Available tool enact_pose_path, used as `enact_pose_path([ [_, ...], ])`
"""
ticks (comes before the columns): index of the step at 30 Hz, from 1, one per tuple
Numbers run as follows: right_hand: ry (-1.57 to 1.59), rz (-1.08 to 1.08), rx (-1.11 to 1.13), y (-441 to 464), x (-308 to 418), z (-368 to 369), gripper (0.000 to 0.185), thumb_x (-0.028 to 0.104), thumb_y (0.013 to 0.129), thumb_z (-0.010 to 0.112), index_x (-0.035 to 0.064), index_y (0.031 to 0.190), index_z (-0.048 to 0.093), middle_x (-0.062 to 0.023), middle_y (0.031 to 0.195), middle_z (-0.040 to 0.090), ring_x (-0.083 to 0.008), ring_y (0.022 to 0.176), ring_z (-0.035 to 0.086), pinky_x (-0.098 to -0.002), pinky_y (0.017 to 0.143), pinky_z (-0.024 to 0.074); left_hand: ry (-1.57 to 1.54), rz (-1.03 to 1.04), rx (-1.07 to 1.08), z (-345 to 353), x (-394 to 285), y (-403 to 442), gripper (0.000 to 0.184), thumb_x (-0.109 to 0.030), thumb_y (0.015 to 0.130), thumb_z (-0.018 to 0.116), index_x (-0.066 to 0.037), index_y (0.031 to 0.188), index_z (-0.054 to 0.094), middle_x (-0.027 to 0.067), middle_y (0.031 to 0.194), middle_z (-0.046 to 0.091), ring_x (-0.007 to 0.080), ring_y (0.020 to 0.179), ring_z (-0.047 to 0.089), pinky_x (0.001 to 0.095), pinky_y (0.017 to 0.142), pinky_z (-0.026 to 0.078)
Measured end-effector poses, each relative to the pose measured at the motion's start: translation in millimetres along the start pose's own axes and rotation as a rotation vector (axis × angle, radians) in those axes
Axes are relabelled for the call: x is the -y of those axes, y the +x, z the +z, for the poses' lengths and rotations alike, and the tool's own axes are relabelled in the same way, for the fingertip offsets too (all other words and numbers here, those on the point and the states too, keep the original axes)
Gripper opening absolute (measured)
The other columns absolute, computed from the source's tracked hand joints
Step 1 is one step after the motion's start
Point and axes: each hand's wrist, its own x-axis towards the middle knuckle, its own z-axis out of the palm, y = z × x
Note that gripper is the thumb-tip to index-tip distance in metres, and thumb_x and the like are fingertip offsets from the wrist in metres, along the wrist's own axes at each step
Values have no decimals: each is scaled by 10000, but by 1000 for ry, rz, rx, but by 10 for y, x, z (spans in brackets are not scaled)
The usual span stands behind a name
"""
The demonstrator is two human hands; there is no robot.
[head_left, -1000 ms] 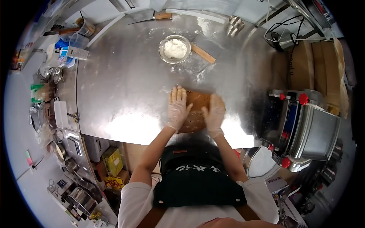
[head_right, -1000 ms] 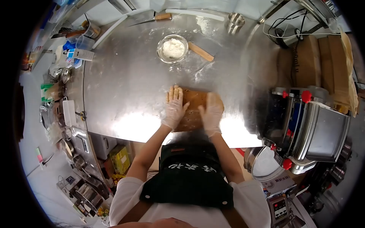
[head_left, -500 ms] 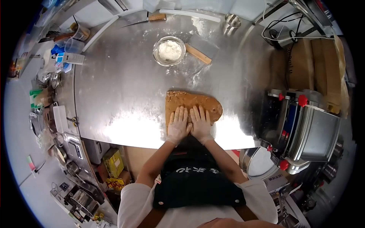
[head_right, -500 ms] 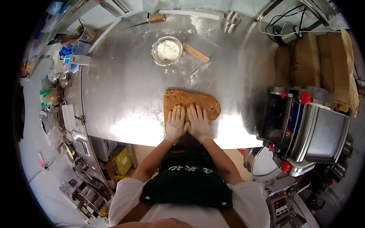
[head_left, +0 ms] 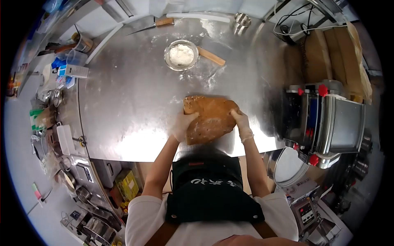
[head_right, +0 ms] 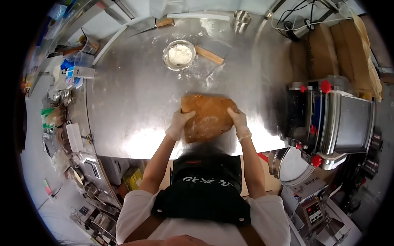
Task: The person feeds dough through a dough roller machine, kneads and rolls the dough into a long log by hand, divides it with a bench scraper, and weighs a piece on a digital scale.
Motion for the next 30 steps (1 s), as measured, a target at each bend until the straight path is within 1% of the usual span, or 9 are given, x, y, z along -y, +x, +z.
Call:
enact_pose_path([
  [5,100,-220,3,-288,-182,275,428,97,823,822,28,1187,609,-31,1108,665,-127,1010,617,-277,901,510,53,180,19,200,164,-241,581,-80,917,707,-36,1423,424,100,1286,596,181,1181,580,335,992,502],
  [6,158,-242,1,-312,-180,340,419,66,829,812,39,1193,608,-29,1107,670,-127,1004,623,-273,904,514,45,125,39,235,73,-287,573,-33,918,672,-61,1426,408,97,1298,586,184,1192,576,336,1008,497],
  [12,164,-244,-78,-874,448,-31,448,96,795,842,7,1184,639,-48,1086,694,-137,1011,635,-283,911,525,-118,251,185,576,-339,-610,603,-41,894,683,-35,1443,434,108,1304,612,227,1195,603,368,1024,504],
  [15,142,-343,-232,-1377,1145,-759,463,100,782,854,-2,1188,655,-55,1092,703,-137,1025,639,-285,917,528,-196,248,280,1349,-664,-821,601,-73,912,664,-25,1464,430,123,1332,611,240,1243,587,372,1063,473],
  [17,81,-589,-307,-1765,1718,-1472,501,121,779,860,-40,1203,646,-80,1085,712,-154,1014,651,-308,920,536,-228,249,386,1854,-785,-821,618,-45,927,670,-48,1490,415,116,1363,598,218,1259,583,386,1079,464],
  [21,-106,-779,-512,-2521,2979,-2914,446,90,822,779,-40,1227,643,-93,1103,716,-157,985,666,-295,904,538,-363,330,748,3522,-1487,-1161,609,-70,928,692,-44,1479,433,112,1349,601,217,1267,569,388,1083,447],
  [23,114,-853,-438,-2678,3409,-3419,410,89,851,737,-36,1230,647,-89,1102,717,-171,976,679,-285,893,539,-400,343,829,4355,-1705,-1325,588,-69,923,699,-46,1458,455,101,1322,612,214,1237,578,388,1067,455],
  [26,61,-817,-457,-2527,3655,-4349,409,74,855,728,-45,1237,643,-102,1104,715,-184,940,687,-297,874,545,-499,343,912,5496,-1493,-1065,498,-137,950,678,-26,1404,507,83,1290,635,200,1190,603,375,1045,465],
  [30,17,-758,-491,-1927,3428,-5310,444,57,849,744,-56,1263,631,-100,1114,713,-193,937,687,-309,883,543,-454,225,996,6173,-1205,-794,472,-165,965,656,-13,1386,506,86,1330,613,207,1204,587,388,1061,445],
])
